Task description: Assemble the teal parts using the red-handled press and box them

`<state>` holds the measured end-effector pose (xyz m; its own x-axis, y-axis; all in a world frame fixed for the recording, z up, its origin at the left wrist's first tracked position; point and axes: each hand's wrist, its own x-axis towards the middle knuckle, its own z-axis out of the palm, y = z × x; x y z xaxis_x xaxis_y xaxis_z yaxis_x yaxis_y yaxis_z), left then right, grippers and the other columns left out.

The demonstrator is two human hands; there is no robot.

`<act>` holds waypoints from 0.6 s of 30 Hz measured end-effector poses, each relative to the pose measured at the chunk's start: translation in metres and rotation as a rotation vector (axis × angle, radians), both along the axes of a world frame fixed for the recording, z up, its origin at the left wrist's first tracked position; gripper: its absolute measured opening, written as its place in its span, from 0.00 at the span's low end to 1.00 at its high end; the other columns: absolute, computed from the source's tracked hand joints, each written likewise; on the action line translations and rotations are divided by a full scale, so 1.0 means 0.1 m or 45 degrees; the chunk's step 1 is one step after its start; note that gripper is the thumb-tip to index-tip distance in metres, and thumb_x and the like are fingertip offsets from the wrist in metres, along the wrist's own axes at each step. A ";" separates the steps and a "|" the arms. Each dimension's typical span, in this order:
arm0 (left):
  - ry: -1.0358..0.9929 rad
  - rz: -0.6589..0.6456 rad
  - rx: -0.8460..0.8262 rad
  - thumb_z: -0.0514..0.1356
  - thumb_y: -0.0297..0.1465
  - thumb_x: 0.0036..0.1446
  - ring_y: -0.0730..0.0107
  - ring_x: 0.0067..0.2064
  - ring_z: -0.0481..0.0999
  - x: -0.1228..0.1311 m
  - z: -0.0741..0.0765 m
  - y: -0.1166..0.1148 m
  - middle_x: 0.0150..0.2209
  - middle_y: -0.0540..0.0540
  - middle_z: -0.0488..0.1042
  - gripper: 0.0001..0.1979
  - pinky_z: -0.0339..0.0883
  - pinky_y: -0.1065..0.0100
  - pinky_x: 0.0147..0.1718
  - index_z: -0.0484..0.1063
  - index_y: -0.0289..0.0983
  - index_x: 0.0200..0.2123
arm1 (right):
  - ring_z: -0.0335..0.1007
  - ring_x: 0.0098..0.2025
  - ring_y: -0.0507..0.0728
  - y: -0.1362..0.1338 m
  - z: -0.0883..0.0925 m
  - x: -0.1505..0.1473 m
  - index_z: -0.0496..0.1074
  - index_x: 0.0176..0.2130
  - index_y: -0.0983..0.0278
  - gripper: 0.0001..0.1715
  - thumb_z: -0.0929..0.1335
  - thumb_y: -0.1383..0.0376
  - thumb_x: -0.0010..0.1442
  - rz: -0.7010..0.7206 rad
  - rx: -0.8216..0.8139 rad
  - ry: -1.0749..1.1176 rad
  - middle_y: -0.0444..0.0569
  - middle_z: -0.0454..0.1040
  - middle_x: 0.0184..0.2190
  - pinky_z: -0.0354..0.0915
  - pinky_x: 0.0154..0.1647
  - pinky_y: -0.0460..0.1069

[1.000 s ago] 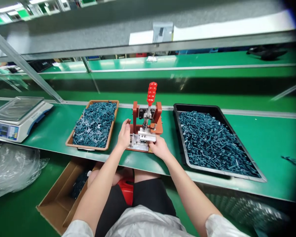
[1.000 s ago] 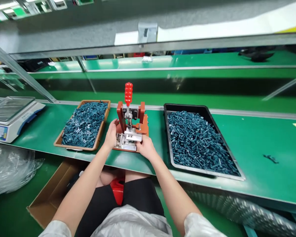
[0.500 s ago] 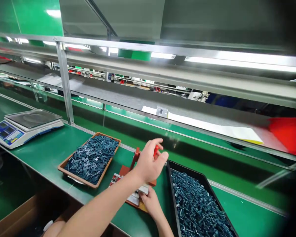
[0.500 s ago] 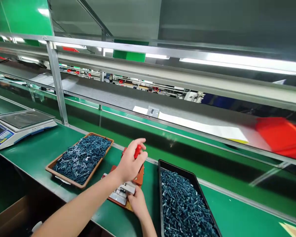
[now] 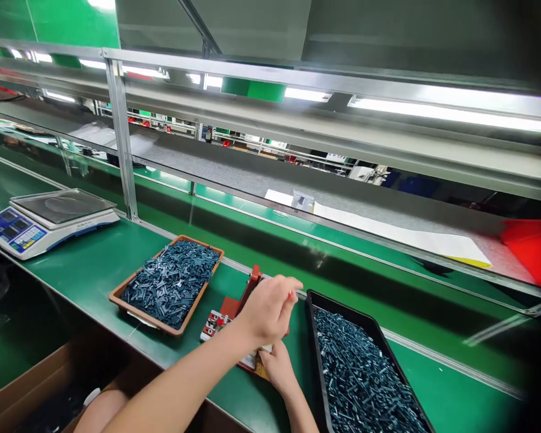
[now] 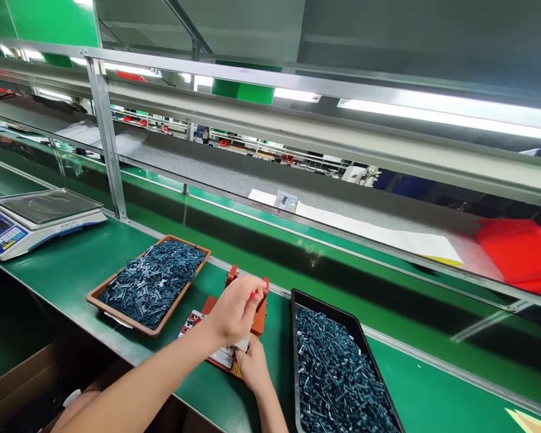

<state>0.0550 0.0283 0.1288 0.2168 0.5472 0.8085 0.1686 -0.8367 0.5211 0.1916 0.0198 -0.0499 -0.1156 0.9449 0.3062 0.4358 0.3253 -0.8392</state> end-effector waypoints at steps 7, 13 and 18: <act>0.007 -0.201 -0.670 0.47 0.43 0.72 0.63 0.49 0.78 0.00 0.44 0.47 0.48 0.44 0.78 0.23 0.72 0.60 0.51 0.61 0.43 0.65 | 0.80 0.41 0.68 -0.07 -0.03 0.02 0.79 0.39 0.59 0.14 0.66 0.58 0.59 -0.082 0.065 -0.065 0.51 0.82 0.38 0.76 0.46 0.62; -0.006 0.426 -0.418 0.52 0.39 0.69 0.54 0.62 0.71 -0.51 -0.59 0.16 0.59 0.36 0.73 0.24 0.62 0.49 0.65 0.62 0.37 0.64 | 0.78 0.46 0.65 -0.13 -0.17 -0.03 0.79 0.48 0.64 0.20 0.67 0.57 0.62 -0.195 0.155 -0.185 0.56 0.80 0.45 0.74 0.50 0.60; 0.420 0.452 -0.678 0.61 0.34 0.60 0.49 0.59 0.74 -0.94 -1.51 0.07 0.55 0.37 0.77 0.19 0.65 0.49 0.63 0.74 0.35 0.53 | 0.77 0.49 0.65 -0.09 -0.15 -0.07 0.80 0.48 0.63 0.20 0.64 0.60 0.63 -0.119 0.119 -0.275 0.55 0.81 0.47 0.72 0.54 0.58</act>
